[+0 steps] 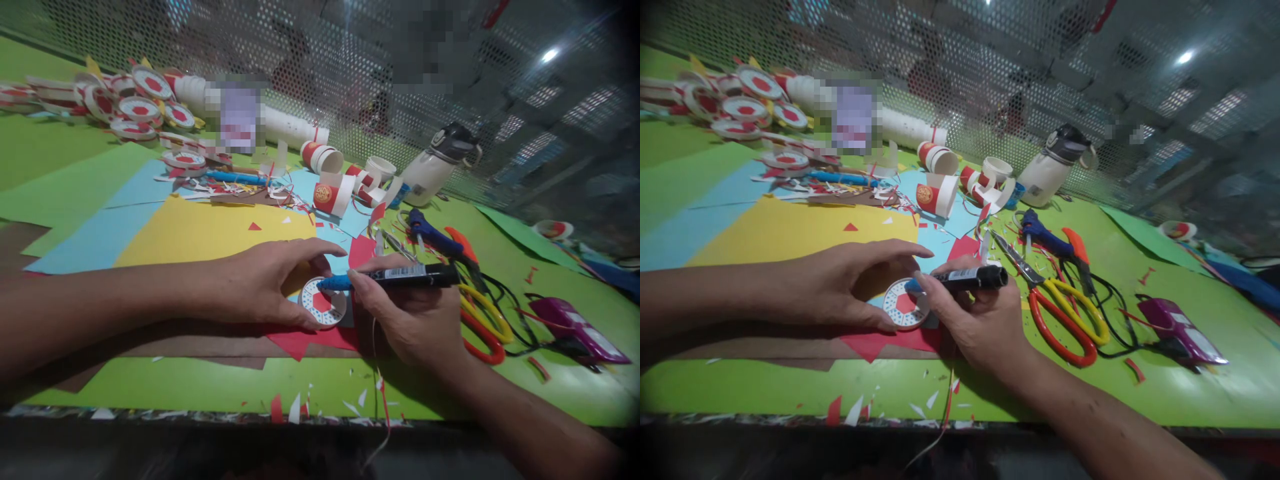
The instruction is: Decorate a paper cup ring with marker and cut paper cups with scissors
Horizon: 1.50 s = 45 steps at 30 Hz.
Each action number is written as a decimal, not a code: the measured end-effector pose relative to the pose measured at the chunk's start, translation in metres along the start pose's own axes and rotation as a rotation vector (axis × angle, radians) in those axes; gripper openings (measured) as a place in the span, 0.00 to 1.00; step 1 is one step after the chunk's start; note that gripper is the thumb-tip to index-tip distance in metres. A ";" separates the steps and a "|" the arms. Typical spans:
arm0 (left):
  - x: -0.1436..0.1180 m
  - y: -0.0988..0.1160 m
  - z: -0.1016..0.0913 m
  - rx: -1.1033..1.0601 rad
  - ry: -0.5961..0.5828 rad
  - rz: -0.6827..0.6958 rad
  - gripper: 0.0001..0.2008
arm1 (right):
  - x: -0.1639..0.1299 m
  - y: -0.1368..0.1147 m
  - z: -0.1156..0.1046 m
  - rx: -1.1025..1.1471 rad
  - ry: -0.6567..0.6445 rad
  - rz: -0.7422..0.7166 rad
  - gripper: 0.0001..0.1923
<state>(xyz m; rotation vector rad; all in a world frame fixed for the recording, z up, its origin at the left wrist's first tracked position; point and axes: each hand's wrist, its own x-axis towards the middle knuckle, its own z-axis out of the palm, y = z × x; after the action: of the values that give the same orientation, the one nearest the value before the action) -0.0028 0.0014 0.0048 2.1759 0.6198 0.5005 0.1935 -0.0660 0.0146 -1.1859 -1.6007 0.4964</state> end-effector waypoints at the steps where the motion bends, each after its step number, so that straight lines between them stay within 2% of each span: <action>1: 0.000 0.000 0.000 0.004 0.004 0.003 0.37 | 0.000 0.000 0.000 -0.006 -0.022 -0.009 0.04; 11: 0.000 0.000 0.002 -0.011 0.013 -0.032 0.39 | -0.004 0.002 -0.007 -0.141 -0.149 -0.104 0.04; 15: -0.001 -0.001 0.002 -0.027 0.010 -0.035 0.40 | -0.005 0.002 -0.007 -0.184 -0.155 -0.114 0.05; 21: -0.002 0.000 0.003 -0.165 -0.027 -0.026 0.39 | -0.004 0.002 -0.005 -0.097 -0.150 -0.083 0.04; 23: -0.002 0.000 0.002 -0.182 -0.026 -0.042 0.40 | -0.005 0.002 -0.006 -0.046 -0.120 -0.074 0.03; 28: 0.001 0.002 -0.001 -0.115 -0.016 -0.107 0.43 | -0.004 -0.001 -0.008 -0.041 0.161 -0.070 0.02; 30: 0.001 0.003 -0.001 -0.088 -0.005 -0.106 0.43 | -0.002 -0.002 -0.009 -0.062 0.191 -0.080 0.03; 35: 0.001 0.003 -0.001 -0.029 0.018 -0.126 0.41 | 0.002 0.000 -0.008 -0.078 0.112 -0.078 0.05; 39: 0.001 -0.001 0.000 -0.060 0.010 -0.096 0.43 | 0.000 0.003 -0.010 -0.090 0.062 -0.072 0.02; 45: 0.000 -0.002 0.002 -0.110 0.006 -0.076 0.42 | -0.004 -0.002 -0.013 -0.035 -0.072 -0.067 0.05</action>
<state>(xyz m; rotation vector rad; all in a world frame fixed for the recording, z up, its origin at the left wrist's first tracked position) -0.0025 0.0017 0.0019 2.0402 0.6607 0.4890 0.2045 -0.0733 0.0195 -1.1480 -1.7111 0.4748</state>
